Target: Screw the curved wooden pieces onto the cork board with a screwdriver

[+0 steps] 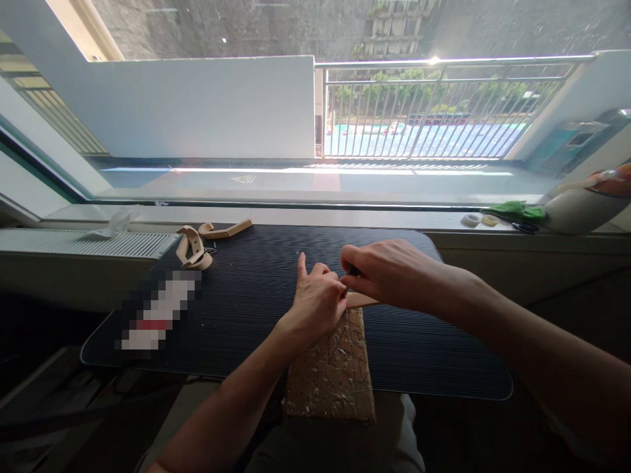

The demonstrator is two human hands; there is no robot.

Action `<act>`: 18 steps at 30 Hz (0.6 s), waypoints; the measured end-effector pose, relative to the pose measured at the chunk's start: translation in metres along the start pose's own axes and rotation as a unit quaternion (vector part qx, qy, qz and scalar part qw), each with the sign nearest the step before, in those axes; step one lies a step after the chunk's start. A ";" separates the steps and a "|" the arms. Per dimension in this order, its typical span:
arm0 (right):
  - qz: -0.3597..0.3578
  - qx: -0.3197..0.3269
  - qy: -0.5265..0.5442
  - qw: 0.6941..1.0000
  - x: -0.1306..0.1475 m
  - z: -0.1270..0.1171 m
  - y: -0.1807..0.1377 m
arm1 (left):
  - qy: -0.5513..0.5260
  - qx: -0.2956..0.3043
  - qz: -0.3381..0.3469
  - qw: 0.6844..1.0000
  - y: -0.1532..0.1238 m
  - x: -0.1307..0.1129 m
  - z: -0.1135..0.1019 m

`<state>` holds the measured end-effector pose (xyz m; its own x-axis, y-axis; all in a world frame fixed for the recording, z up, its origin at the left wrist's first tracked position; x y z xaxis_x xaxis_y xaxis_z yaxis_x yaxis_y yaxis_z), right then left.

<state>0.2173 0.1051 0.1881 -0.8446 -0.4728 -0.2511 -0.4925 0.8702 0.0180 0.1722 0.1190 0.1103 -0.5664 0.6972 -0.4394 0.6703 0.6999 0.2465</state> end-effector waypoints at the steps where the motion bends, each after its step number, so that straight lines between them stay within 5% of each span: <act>1: 0.000 -0.008 -0.002 1.000 0.000 -0.002 -0.001 | -0.002 0.002 0.002 1.000 0.000 0.000 0.000; 18: -0.021 0.002 0.042 0.999 0.003 -0.001 -0.003 | 0.000 0.004 -0.012 1.000 -0.001 0.000 0.000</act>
<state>0.2164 0.1007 0.1880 -0.8378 -0.5188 -0.1703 -0.5273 0.8497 0.0056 0.1714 0.1189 0.1101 -0.5822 0.6802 -0.4453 0.6605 0.7151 0.2289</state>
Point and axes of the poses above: each hand's wrist, its own y-axis towards the middle knuckle, its own z-axis out of the palm, x = y × z, the point moved 9 cm from there along y, towards the middle knuckle, and after that the axes turned 13 degrees about -y, right-handed, at the moved point
